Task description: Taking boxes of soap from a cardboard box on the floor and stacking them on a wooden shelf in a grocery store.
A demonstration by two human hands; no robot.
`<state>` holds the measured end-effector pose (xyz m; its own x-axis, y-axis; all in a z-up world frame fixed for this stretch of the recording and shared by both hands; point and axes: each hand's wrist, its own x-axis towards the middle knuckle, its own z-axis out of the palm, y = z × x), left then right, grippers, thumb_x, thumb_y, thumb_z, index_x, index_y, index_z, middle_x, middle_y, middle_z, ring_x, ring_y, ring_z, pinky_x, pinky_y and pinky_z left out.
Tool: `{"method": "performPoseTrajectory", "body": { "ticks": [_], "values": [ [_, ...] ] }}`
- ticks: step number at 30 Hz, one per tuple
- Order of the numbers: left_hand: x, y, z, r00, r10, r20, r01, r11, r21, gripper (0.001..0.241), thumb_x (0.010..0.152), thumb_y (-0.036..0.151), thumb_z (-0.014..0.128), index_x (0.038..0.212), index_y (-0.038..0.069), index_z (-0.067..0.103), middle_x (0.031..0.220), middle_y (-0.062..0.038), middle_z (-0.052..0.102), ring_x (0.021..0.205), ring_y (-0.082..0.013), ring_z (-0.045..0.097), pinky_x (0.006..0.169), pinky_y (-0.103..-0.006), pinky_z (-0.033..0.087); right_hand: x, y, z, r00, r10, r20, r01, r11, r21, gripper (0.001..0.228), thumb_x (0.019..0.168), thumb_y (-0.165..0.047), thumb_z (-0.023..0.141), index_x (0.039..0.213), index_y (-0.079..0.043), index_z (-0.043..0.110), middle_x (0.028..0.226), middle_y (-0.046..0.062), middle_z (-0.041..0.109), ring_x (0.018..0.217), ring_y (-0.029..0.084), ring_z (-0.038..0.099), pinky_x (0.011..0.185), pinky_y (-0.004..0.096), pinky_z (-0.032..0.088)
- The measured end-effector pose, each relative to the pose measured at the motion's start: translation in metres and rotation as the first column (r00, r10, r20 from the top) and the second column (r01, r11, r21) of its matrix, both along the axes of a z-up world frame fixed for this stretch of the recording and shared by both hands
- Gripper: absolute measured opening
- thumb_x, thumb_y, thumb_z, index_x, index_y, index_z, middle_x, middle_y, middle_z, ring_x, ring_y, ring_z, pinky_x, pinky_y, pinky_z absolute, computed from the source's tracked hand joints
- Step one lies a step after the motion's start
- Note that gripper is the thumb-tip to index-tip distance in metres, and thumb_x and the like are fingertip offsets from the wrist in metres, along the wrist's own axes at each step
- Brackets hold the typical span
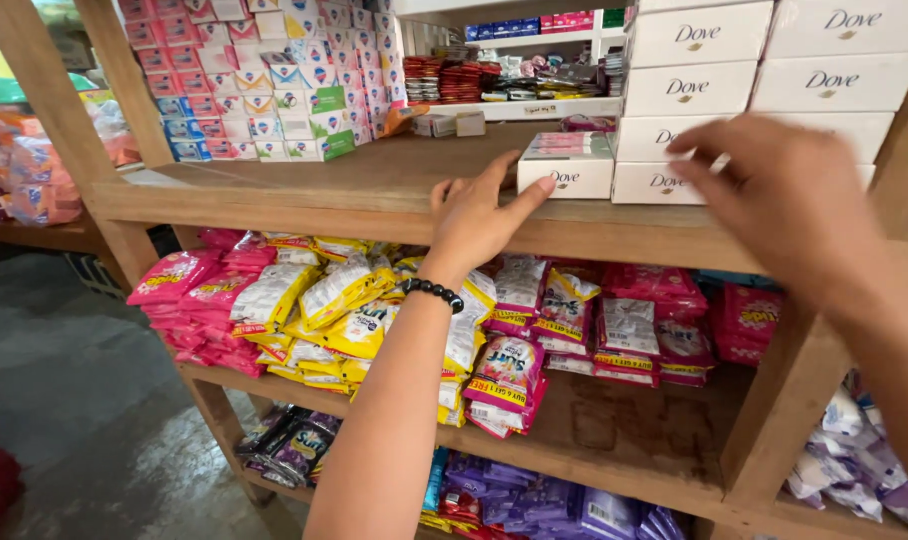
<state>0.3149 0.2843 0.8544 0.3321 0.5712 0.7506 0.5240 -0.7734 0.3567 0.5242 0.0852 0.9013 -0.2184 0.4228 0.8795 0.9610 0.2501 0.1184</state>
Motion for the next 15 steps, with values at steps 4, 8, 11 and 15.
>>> {"method": "performPoseTrajectory", "body": {
  "ticks": [4, 8, 11, 15],
  "values": [
    [0.0, -0.003, 0.0, 1.0, -0.001, -0.007, 0.001, 1.0, -0.002, 0.079, 0.087, 0.076, 0.046, 0.144, 0.023, 0.058, 0.104, -0.013, 0.077, 0.11, -0.0313, 0.065, 0.114, -0.046, 0.024, -0.007, 0.026, -0.029, 0.979, -0.148, 0.139, 0.151, 0.989, -0.008, 0.024, 0.103, -0.027, 0.071, 0.119, -0.01, 0.073, 0.097, 0.007, 0.072, 0.067, 0.021, 0.068, 0.058, 0.034, 0.055],
    [0.0, -0.002, -0.001, 1.0, -0.001, -0.005, 0.001, 1.0, 0.001, 0.077, 0.088, 0.075, 0.047, 0.144, 0.023, 0.058, 0.104, -0.012, 0.077, 0.11, -0.0306, 0.065, 0.114, -0.0458, 0.024, -0.017, 0.042, -0.047, 0.946, -0.215, 0.244, 0.189, 0.974, 0.126, 0.034, 0.101, -0.024, 0.072, 0.133, -0.013, 0.071, 0.085, 0.006, 0.065, 0.06, 0.022, 0.064, 0.05, 0.036, 0.051],
    [0.0, 0.0, -0.002, 1.0, 0.005, -0.014, -0.005, 1.0, 0.005, 0.076, 0.089, 0.074, 0.048, 0.145, 0.024, 0.058, 0.105, -0.013, 0.076, 0.11, -0.0305, 0.064, 0.114, -0.0456, 0.024, -0.015, 0.05, -0.056, 0.957, -0.152, 0.247, 0.087, 0.963, 0.256, 0.034, 0.102, -0.019, 0.073, 0.135, -0.013, 0.069, 0.09, 0.004, 0.061, 0.07, 0.022, 0.065, 0.061, 0.036, 0.053],
    [0.0, 0.003, -0.005, 1.0, 0.001, -0.003, -0.001, 0.999, 0.043, 0.074, 0.09, 0.073, 0.048, 0.144, 0.024, 0.059, 0.109, -0.013, 0.076, 0.112, -0.0301, 0.063, 0.114, -0.0466, 0.023, -0.008, 0.055, -0.063, 0.97, -0.132, 0.205, 0.056, 0.939, 0.339, 0.036, 0.103, -0.017, 0.077, 0.137, -0.008, 0.07, 0.095, 0.006, 0.061, 0.072, 0.023, 0.064, 0.064, 0.037, 0.053]
  ]
}}
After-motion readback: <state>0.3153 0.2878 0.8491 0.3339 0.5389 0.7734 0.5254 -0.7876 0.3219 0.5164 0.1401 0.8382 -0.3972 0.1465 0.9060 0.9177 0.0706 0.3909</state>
